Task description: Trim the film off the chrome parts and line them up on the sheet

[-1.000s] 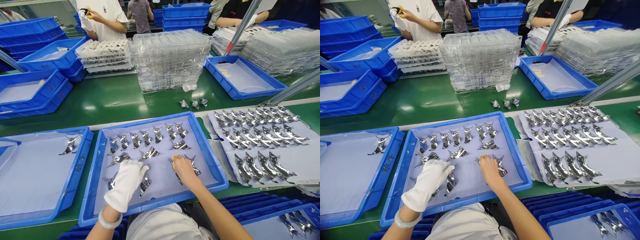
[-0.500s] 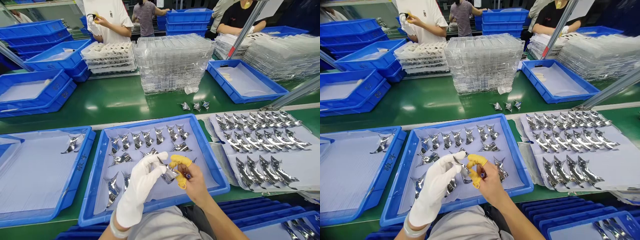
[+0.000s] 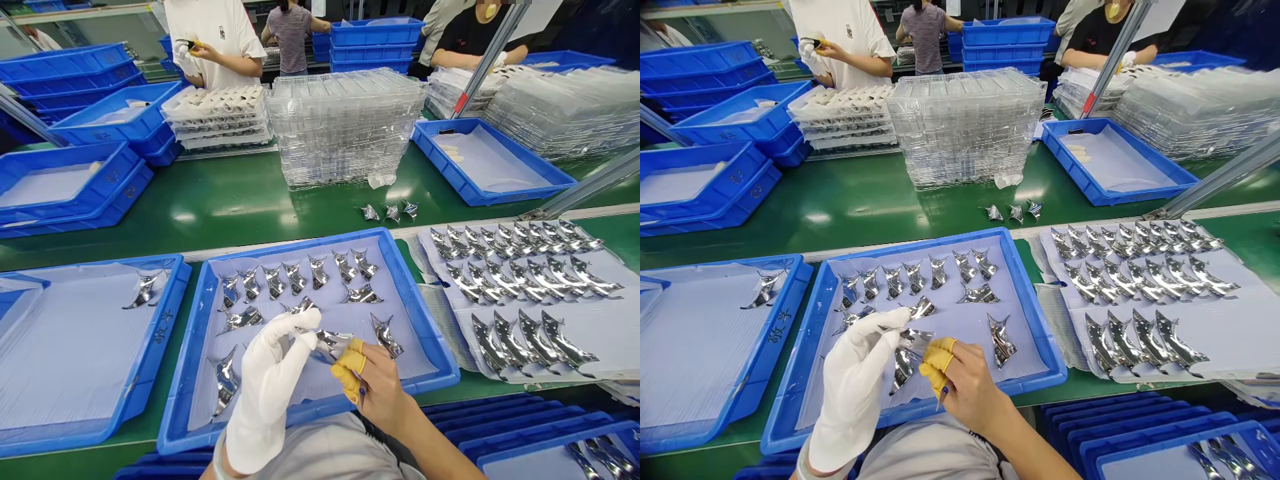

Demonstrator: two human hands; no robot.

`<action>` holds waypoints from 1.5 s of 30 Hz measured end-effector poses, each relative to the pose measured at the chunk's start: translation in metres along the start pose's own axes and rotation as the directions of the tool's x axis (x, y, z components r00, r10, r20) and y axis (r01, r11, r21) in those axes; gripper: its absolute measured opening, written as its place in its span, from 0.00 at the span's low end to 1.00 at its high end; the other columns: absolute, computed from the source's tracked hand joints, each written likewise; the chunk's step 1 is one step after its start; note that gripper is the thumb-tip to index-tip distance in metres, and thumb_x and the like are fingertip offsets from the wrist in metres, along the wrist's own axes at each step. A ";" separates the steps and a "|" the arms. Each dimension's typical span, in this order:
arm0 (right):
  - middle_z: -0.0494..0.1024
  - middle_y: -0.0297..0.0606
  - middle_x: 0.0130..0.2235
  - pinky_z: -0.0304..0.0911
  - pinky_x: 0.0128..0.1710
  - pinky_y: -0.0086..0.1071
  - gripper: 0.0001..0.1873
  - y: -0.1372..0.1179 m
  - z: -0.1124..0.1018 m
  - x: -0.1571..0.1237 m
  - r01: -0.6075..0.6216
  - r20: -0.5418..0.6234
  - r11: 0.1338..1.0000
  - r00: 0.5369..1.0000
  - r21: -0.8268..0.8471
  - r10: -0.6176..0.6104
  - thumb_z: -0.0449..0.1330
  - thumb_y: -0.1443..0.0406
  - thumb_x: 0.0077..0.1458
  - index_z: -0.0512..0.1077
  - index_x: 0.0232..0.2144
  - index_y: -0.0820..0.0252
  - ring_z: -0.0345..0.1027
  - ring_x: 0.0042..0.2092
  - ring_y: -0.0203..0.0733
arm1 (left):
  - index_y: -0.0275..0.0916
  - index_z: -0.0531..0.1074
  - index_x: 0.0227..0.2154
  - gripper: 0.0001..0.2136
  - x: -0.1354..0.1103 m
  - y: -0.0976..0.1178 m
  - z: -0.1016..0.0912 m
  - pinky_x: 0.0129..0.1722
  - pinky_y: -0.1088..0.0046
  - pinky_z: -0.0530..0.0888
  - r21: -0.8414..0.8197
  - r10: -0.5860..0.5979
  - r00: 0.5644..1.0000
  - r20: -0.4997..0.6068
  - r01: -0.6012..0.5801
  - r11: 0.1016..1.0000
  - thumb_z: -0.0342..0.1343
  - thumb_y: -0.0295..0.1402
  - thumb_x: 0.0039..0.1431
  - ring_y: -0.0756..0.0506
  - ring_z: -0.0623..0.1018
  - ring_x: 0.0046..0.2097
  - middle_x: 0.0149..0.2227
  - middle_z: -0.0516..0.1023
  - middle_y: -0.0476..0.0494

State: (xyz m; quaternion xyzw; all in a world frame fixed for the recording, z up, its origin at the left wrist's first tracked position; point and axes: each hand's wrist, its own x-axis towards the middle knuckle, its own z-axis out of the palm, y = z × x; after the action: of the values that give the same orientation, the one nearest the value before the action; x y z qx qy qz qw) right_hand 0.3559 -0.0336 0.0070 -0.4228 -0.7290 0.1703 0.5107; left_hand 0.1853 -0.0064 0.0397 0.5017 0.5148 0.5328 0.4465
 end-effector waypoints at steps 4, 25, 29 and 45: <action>0.70 0.31 0.23 0.58 0.24 0.30 0.15 -0.001 0.004 0.001 -0.155 0.020 0.952 0.988 0.263 0.155 0.54 0.67 0.71 0.68 0.28 0.55 0.59 0.24 0.36 | 0.49 0.84 0.43 0.08 -0.005 0.004 -0.004 0.43 0.76 0.78 -0.004 0.055 0.999 -0.002 -0.055 0.998 0.64 0.31 0.64 0.48 0.83 0.45 0.43 0.86 0.50; 0.63 0.27 0.19 0.56 0.20 0.26 0.22 -0.023 -0.008 0.015 -0.379 0.090 0.855 0.924 0.354 0.372 0.57 0.53 0.71 0.72 0.26 0.56 0.54 0.21 0.33 | 0.45 0.78 0.51 0.26 0.000 0.010 0.007 0.31 0.66 0.81 0.043 -0.169 0.986 0.000 0.169 0.985 0.74 0.37 0.47 0.43 0.83 0.32 0.41 0.85 0.45; 0.70 0.28 0.20 0.61 0.23 0.28 0.13 -0.026 -0.011 0.013 -0.209 0.059 0.961 0.978 0.180 0.202 0.57 0.62 0.72 0.74 0.32 0.55 0.58 0.20 0.34 | 0.43 0.80 0.47 0.18 0.001 0.011 0.006 0.38 0.65 0.82 0.040 -0.203 0.975 -0.087 0.207 0.978 0.71 0.41 0.54 0.42 0.85 0.37 0.43 0.86 0.44; 0.80 0.36 0.28 0.65 0.27 0.30 0.13 -0.001 0.000 0.002 -0.112 0.013 0.980 0.994 0.165 0.111 0.53 0.73 0.65 0.75 0.35 0.56 0.71 0.27 0.39 | 0.54 0.82 0.48 0.13 -0.006 0.017 -0.003 0.62 0.47 0.70 0.143 0.485 0.869 0.101 -0.495 0.857 0.60 0.30 0.65 0.45 0.80 0.34 0.28 0.83 0.53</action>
State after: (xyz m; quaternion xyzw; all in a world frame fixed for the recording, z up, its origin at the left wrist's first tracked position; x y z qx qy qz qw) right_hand 0.3554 -0.0326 0.0087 -0.4188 -0.6885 0.2595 0.5322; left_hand 0.1833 -0.0134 0.0559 0.6672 0.3985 0.5689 0.2691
